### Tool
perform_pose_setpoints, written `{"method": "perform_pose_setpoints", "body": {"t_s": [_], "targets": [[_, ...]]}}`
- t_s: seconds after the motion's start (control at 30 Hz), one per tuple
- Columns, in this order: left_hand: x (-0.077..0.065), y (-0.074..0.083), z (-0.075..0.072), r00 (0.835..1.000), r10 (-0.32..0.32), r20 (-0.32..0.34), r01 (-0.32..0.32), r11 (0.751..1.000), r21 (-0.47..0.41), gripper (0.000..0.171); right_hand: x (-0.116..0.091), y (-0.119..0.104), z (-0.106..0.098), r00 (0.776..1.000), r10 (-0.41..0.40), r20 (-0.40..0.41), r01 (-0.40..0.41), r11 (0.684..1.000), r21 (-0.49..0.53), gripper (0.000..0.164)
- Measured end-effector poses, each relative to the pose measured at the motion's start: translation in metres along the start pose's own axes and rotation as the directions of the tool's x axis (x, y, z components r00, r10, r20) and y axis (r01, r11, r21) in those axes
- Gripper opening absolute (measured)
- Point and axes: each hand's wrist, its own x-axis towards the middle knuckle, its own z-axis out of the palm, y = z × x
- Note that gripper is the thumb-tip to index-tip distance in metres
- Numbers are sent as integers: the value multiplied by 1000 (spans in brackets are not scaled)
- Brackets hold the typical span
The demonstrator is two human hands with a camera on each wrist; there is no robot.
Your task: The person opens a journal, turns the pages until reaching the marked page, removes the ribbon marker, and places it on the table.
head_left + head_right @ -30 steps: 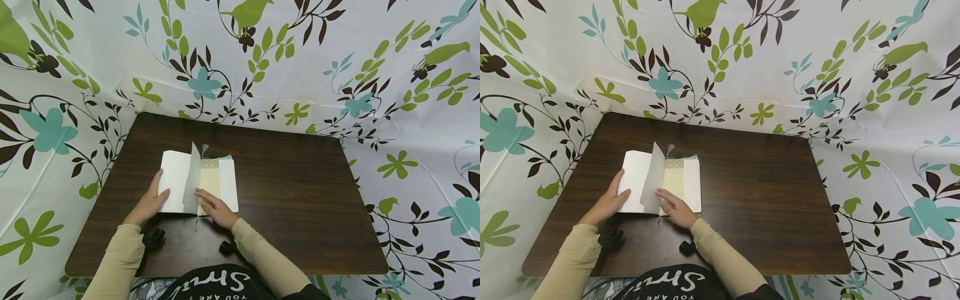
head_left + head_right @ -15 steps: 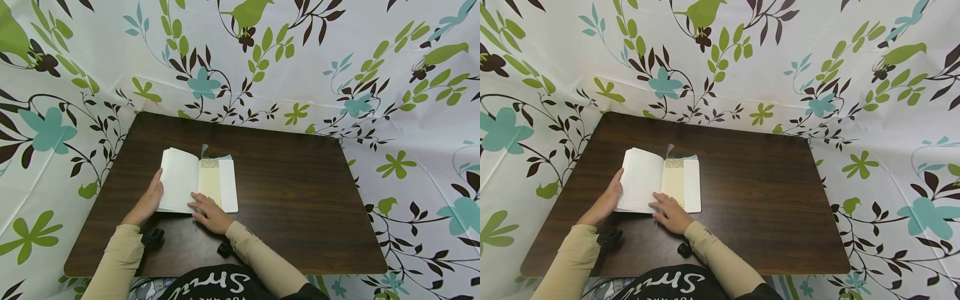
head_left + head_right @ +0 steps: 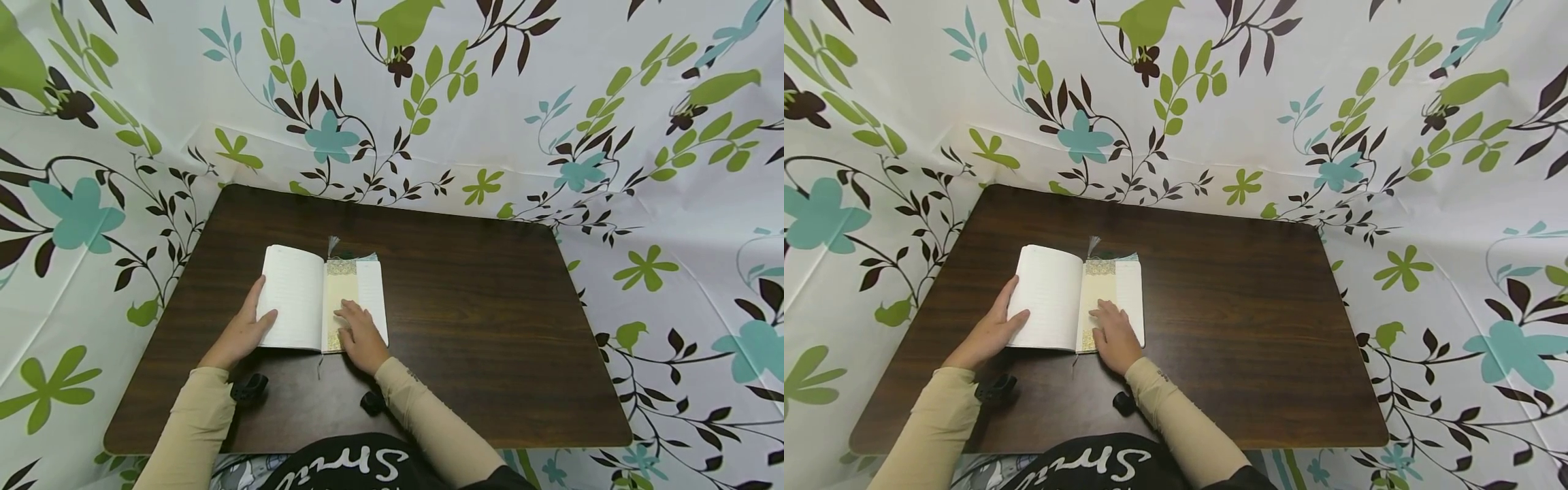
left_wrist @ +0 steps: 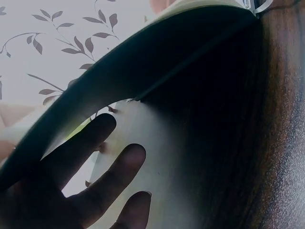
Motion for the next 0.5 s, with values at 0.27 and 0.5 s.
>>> {"method": "perform_pose_setpoints", "body": {"t_s": [0.27,0.5], "targets": [[-1,0,0,1000,-5,7,5,1000,-29,76,-3,16,-7,989,142,-44,-148,975,-167,43],[-1,2,0,1000,-5,14,6,1000,-29,76,-2,19,-7,958,276,-72,-286,932,-225,52]]}}
